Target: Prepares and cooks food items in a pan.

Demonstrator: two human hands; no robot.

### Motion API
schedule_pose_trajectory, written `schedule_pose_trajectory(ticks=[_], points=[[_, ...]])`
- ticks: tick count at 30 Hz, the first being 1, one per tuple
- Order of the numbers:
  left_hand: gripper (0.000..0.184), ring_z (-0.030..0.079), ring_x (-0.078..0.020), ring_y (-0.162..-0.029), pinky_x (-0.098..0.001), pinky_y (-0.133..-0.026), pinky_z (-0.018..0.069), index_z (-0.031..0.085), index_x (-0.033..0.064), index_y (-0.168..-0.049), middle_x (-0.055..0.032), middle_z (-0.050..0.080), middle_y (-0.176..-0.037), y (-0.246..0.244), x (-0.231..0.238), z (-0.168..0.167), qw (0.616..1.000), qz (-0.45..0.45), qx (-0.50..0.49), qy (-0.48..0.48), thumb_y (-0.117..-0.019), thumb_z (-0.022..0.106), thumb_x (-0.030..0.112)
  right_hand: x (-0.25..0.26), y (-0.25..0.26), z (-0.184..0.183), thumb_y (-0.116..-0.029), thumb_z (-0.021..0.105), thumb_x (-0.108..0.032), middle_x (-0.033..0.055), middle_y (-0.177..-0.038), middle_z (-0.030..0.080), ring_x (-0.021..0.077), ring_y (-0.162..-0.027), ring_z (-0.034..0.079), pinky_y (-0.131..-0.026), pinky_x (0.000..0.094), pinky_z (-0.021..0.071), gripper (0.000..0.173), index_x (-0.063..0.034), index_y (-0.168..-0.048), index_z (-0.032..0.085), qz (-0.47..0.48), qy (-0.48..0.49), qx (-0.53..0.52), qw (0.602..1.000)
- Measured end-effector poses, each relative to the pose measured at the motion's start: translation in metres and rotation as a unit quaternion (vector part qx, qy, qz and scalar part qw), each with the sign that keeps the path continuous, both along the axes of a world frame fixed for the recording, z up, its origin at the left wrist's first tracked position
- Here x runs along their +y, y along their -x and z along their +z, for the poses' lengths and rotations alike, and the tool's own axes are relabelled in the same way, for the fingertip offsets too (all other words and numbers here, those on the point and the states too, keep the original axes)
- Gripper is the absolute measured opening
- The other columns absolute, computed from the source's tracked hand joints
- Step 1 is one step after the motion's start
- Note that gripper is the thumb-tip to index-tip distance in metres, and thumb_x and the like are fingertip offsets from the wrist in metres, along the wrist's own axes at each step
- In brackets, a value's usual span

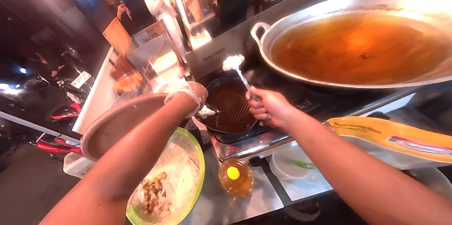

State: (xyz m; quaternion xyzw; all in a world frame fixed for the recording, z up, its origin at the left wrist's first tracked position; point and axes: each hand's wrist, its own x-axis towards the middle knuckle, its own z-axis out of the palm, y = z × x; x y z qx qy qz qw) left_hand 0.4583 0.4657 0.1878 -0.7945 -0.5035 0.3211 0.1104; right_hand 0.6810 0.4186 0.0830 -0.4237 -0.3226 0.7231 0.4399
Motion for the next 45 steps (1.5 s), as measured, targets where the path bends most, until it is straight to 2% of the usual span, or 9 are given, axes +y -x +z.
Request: schedule_pose_trajectory(ticks=[12,16,20,24,28,35,42,44,45], points=[[0.017,0.067,-0.0364,-0.108,-0.0564,-0.088,0.0536,0.073,0.0093,-0.105,-0.0138,0.071,-0.110,0.012,-0.002,0.007,0.994,-0.104,0.006,-0.036,-0.0972,0.058,0.011,-0.023,-0.003,-0.010,-0.1109,0.035,-0.046,-0.0088,-0.055,0.028,0.0012,-0.039,0.023,-0.037,0.0166,0.0229,0.040,-0.0165,-0.096,0.057,-0.004,-0.003,-0.019,1.000],[0.013,0.069,-0.0371,-0.101,-0.0556,-0.078,0.0561,0.071,0.0075,-0.101,-0.0149,0.071,-0.102,0.030,0.000,0.014,0.982,-0.172,-0.015,-0.072,-0.0963,0.059,0.010,-0.039,-0.004,-0.008,-0.1107,0.036,-0.046,-0.0082,-0.055,0.027,0.0016,-0.039,0.022,-0.036,0.0170,0.0228,0.039,-0.0161,-0.097,0.057,-0.001,-0.007,-0.026,1.000],[0.018,0.067,-0.0362,-0.105,-0.0521,-0.085,0.0557,0.070,0.0072,-0.108,-0.0161,0.069,-0.107,0.051,-0.006,0.024,0.970,-0.221,-0.031,-0.100,-0.0991,0.055,0.007,-0.076,-0.010,-0.007,-0.1103,0.037,-0.047,-0.0057,-0.056,0.029,0.0032,-0.039,0.023,-0.036,0.0181,0.0241,0.041,-0.0149,-0.097,0.058,-0.004,-0.044,-0.023,0.999],[0.019,0.069,-0.0351,-0.100,-0.0517,-0.084,0.0567,0.072,0.0101,-0.106,-0.0152,0.070,-0.102,0.077,-0.006,0.014,0.943,-0.283,-0.095,-0.147,-0.1015,0.054,0.014,-0.114,-0.020,-0.022,-0.1112,0.034,-0.042,-0.0070,-0.056,0.031,0.0021,-0.040,0.025,-0.037,0.0183,0.0238,0.039,-0.0164,-0.097,0.061,-0.031,-0.063,-0.014,0.997],[0.024,0.069,-0.0358,-0.101,-0.0513,-0.085,0.0570,0.071,0.0097,-0.117,-0.0162,0.071,-0.107,0.073,-0.020,0.007,0.952,-0.253,-0.104,-0.133,-0.1013,0.054,0.011,-0.134,-0.023,-0.035,-0.1112,0.033,-0.037,-0.0079,-0.055,0.029,0.0022,-0.039,0.024,-0.036,0.0185,0.0239,0.037,-0.0152,-0.095,0.059,-0.068,-0.075,-0.012,0.995],[0.020,0.068,-0.0355,-0.100,-0.0497,-0.080,0.0568,0.071,0.0055,-0.112,-0.0157,0.070,-0.105,0.072,-0.013,-0.014,0.939,-0.315,-0.092,-0.105,-0.0981,0.056,0.005,-0.144,-0.018,-0.034,-0.1109,0.036,-0.033,-0.0076,-0.055,0.031,0.0025,-0.039,0.025,-0.035,0.0191,0.0241,0.033,-0.0147,-0.097,0.059,-0.102,-0.079,-0.027,0.991],[0.016,0.069,-0.0322,-0.097,-0.0485,-0.084,0.0570,0.073,0.0081,-0.105,-0.0131,0.071,-0.100,0.100,-0.044,-0.019,0.955,-0.159,-0.191,-0.161,-0.0964,0.060,0.013,-0.168,0.002,-0.021,-0.1129,0.030,-0.028,-0.0075,-0.056,0.039,0.0031,-0.041,0.033,-0.038,0.0198,0.0309,0.034,-0.0129,-0.101,0.058,-0.089,-0.093,-0.047,0.991],[0.024,0.068,-0.0347,-0.105,-0.0510,-0.088,0.0564,0.070,0.0103,-0.121,-0.0151,0.070,-0.110,0.099,-0.088,0.000,0.976,0.010,-0.175,-0.125,-0.0998,0.060,0.014,-0.179,0.013,-0.014,-0.1129,0.030,-0.024,-0.0078,-0.058,0.044,0.0031,-0.043,0.037,-0.040,0.0199,0.0342,0.033,-0.0120,-0.102,0.059,-0.086,-0.127,-0.046,0.987],[0.034,0.062,-0.0367,-0.120,-0.0530,-0.100,0.0497,0.062,0.0135,-0.138,-0.0166,0.065,-0.129,0.097,-0.112,0.011,0.974,0.134,-0.167,-0.072,-0.1064,0.052,0.018,-0.185,0.020,-0.010,-0.1127,0.031,-0.022,-0.0086,-0.059,0.046,0.0025,-0.044,0.039,-0.041,0.0195,0.0353,0.031,-0.0122,-0.103,0.059,-0.081,-0.147,-0.048,0.985]])
